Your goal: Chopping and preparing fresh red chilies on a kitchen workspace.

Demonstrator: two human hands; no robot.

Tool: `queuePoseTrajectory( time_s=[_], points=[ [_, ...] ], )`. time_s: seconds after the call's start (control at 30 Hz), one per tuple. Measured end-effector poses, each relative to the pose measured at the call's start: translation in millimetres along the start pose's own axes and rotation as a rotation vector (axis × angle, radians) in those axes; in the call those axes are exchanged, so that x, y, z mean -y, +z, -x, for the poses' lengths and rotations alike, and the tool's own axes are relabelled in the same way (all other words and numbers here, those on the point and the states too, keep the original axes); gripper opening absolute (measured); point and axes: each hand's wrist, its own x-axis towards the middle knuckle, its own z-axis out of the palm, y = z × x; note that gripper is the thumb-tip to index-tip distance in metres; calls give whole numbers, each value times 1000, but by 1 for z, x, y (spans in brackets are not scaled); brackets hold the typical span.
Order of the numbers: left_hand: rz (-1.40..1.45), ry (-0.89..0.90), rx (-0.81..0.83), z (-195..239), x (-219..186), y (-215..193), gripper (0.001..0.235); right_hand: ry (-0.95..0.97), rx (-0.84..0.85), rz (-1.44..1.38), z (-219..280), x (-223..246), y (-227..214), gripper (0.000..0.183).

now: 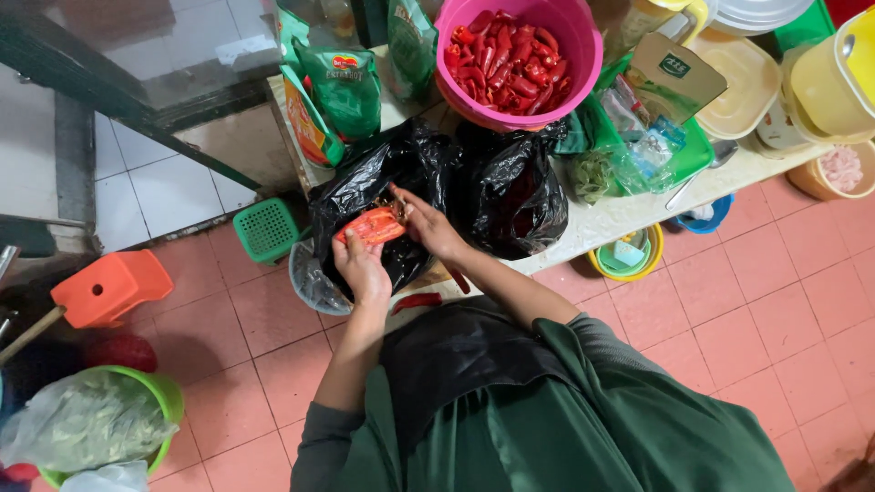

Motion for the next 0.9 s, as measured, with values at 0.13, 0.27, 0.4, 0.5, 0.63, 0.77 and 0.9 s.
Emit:
queuePoseTrajectory(
  time_s=[0.13,0.27,0.4,0.5,0.63,0.77,0.9],
  points=[
    [-27,102,-39,2,-25,14,22,165,-17,258,10,46,-8,58],
    [14,203,30,6,-33,30,26,3,126,648,29,80,15,62],
    [8,252,68,15,-28,37,29,32,232,712,39,81,32,68],
    [17,280,83,20,-16,31,29,67,232,657,41,78,26,68],
    [70,271,76,21,1,28,29,170,272,328,42,57,11,62],
    [38,250,-3,40,3,36,30,95,268,245,50,26,-2,50],
    [-22,321,-8,50,16,35,30,40,264,257,41,11,-12,49]
  ],
)
